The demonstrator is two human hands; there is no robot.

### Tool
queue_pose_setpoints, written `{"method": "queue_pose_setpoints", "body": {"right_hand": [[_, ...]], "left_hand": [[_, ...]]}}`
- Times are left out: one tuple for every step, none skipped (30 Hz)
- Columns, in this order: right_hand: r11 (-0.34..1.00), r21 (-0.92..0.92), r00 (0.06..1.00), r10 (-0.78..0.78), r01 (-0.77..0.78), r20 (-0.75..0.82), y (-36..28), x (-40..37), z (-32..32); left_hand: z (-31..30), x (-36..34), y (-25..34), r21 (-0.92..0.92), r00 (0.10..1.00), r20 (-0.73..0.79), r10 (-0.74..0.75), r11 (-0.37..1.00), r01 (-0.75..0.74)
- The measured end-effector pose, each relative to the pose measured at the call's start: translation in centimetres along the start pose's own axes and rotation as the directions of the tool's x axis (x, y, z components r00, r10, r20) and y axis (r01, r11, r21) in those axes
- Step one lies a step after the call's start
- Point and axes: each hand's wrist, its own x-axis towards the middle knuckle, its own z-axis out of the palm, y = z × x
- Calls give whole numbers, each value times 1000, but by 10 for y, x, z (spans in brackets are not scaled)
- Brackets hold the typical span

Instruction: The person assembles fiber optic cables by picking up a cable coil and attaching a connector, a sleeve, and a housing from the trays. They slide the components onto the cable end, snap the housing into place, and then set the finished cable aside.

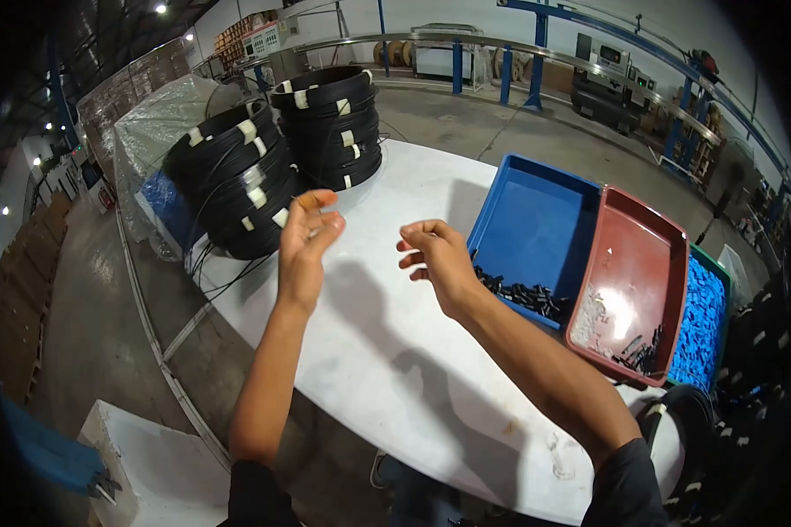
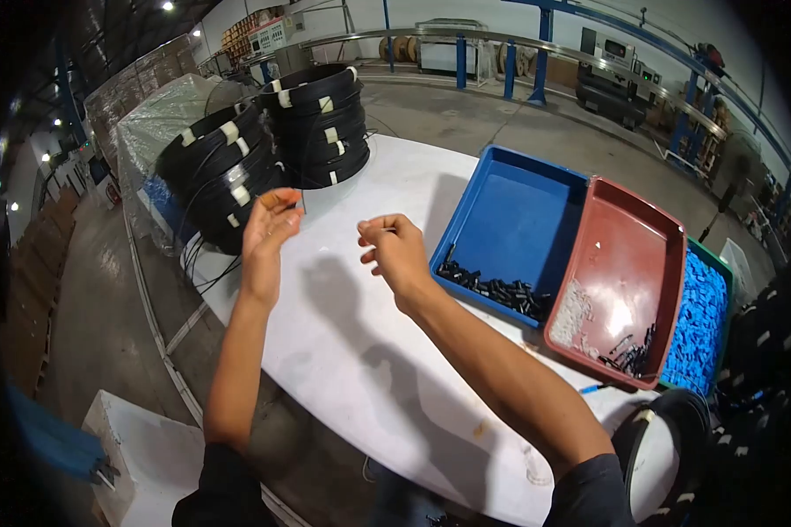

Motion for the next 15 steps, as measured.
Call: {"method": "queue_pose_setpoints", "body": {"right_hand": [[999, -33, 1000, -21, 20, -23, -2, 20, 2], [997, -68, 998, -42, 39, -43, -5, 40, 1], [998, -62, 998, -30, 27, -49, -9, 60, -1], [997, -70, 997, -45, 41, -61, -14, 81, -2], [996, -78, 996, -56, 50, -73, -19, 100, -2], [994, -86, 994, -67, 60, -81, -24, 119, 0], [996, -84, 995, -50, 42, -92, -28, 139, -1], [996, -86, 995, -35, 27, -97, -34, 156, -1], [996, -84, 994, -8, -2, -110, -41, 172, 0], [996, -81, 992, 19, -29, -123, -48, 186, 4], [996, -82, 992, 30, -41, -126, -55, 202, 9], [994, -99, 993, 41, -53, -115, -59, 220, 15], [991, -117, 993, 47, -60, -104, -65, 234, 20], [991, -120, 992, 47, -60, -115, -70, 248, 27], [991, -126, 990, 37, -54, -133, -78, 262, 38]], "left_hand": [[-2, 21, -9, -35, 999, -19, -33, 999, 32], [-4, 45, -17, -81, 995, -69, -78, 994, 73], [-6, 68, -22, -103, 988, -115, -106, 990, 94], [-8, 91, -27, -123, 978, -161, -135, 986, 116], [-11, 113, -32, -168, 974, -183, -131, 981, 101], [-14, 134, -35, -211, 970, -208, -128, 974, 83], [-17, 153, -37, -225, 962, -230, -146, 970, 93], [-21, 171, -39, -225, 957, -248, -152, 970, 95], [-23, 185, -39, -222, 958, -237, -163, 969, 110], [-25, 199, -38, -218, 959, -224, -174, 968, 125], [-29, 216, -41, -220, 957, -224, -186, 966, 136], [-34, 234, -48, -138, 938, -263, -223, 972, 193], [-37, 250, -54, -57, 919, -303, -252, 968, 246], [-39, 268, -59, -64, 921, -294, -256, 967, 248], [-40, 287, -64, -50, 889, -365, -276, 960, 277]]}}
